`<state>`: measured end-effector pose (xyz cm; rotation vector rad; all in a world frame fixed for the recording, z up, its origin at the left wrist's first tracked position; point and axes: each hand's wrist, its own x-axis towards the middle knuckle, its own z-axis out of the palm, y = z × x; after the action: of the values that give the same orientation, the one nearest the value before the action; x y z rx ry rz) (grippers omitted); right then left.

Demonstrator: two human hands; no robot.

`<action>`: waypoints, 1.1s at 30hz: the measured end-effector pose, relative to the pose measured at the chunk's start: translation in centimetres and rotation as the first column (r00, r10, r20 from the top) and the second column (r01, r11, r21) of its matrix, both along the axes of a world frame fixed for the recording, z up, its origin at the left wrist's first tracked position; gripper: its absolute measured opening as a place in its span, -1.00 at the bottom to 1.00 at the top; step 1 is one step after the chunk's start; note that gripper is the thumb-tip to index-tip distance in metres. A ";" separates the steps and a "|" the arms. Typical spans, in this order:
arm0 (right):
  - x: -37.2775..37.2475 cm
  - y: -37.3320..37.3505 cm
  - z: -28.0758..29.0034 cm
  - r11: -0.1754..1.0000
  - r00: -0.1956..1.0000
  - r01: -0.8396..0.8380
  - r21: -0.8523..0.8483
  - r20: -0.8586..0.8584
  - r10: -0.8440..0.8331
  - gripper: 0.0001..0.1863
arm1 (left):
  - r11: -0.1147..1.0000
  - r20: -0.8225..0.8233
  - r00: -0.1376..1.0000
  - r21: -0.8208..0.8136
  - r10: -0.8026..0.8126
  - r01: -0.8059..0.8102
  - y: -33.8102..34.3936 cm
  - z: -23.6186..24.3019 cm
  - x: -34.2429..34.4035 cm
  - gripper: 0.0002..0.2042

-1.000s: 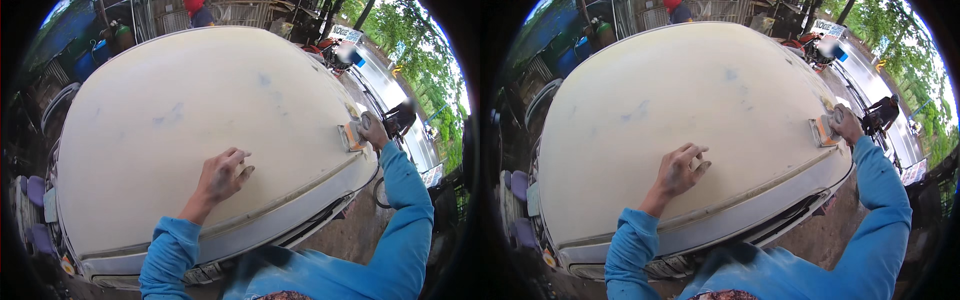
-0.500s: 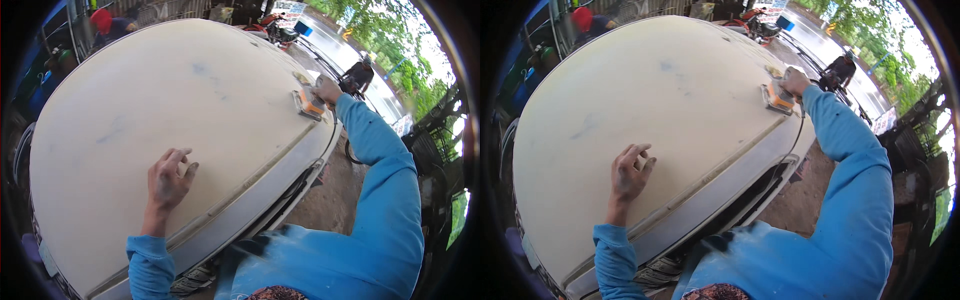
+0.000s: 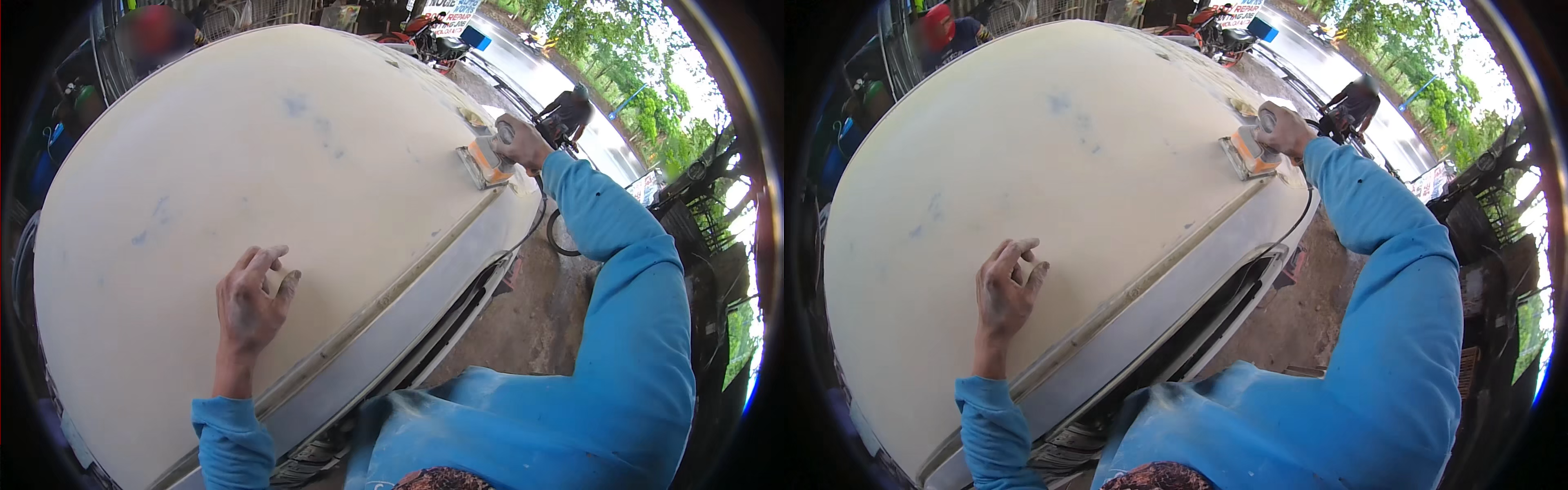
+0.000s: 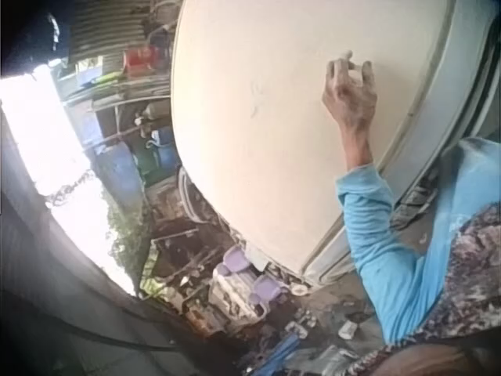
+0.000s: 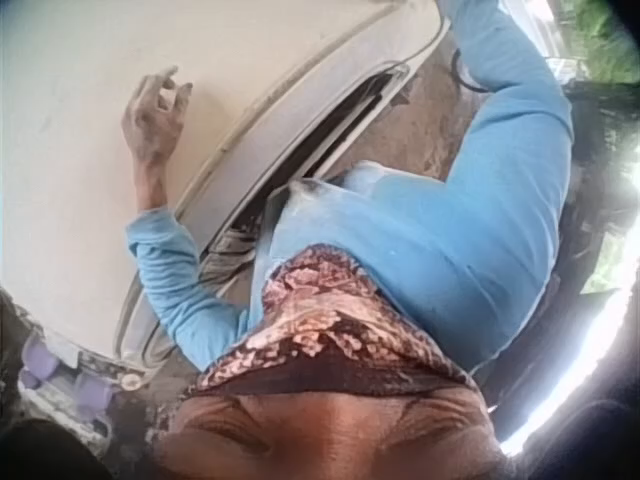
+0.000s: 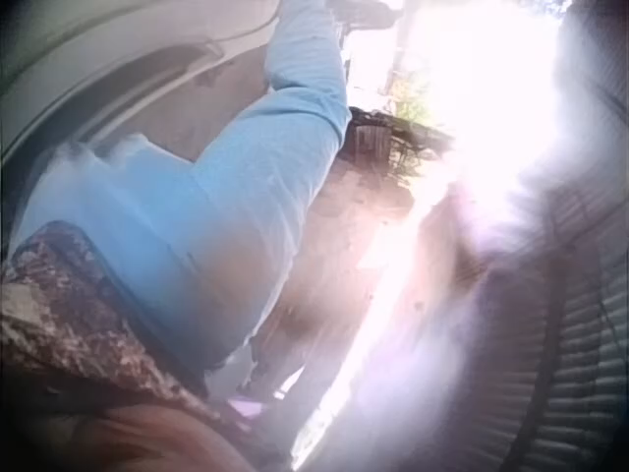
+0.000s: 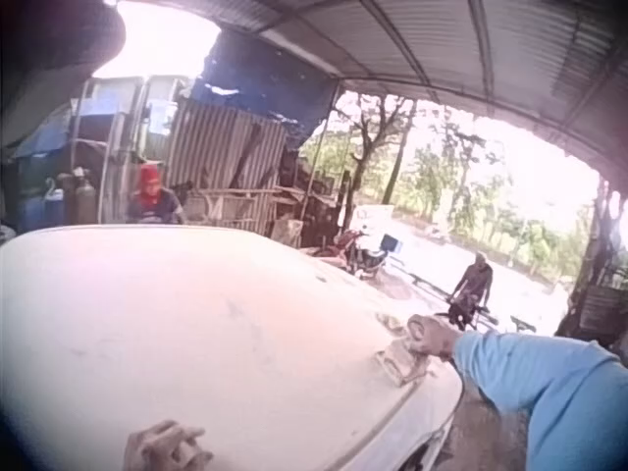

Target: Sanding the roof of a white vehicle using a power sander.

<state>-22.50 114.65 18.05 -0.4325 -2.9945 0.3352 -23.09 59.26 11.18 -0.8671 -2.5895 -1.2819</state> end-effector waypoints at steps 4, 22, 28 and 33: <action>0.1 2.5 -0.9 0.997 0.997 0.080 0.015 0.010 -0.080 -0.39 | 1.000 0.006 1.000 0.000 -0.005 0.005 0.0 0.0 -0.1 -0.65; 1.7 -2.0 0.2 0.995 0.994 -0.097 0.008 -0.046 0.097 -0.36 | 1.000 0.064 0.998 -0.008 0.012 -0.012 0.2 0.0 0.3 -0.63; 0.7 3.1 -1.6 1.000 0.998 0.012 -0.003 -0.062 -0.013 -0.38 | 0.999 0.074 0.997 -0.039 0.031 -0.028 0.4 0.2 0.2 -0.63; 1.5 -0.9 0.1 0.996 0.995 -0.081 0.023 -0.056 0.083 -0.36 | 0.998 0.105 0.993 -0.051 0.051 -0.046 0.3 0.8 0.2 -0.63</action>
<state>-21.04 113.80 18.16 -0.2935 -2.9632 0.3172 -22.87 59.59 11.97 -0.7578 -2.7163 -1.2908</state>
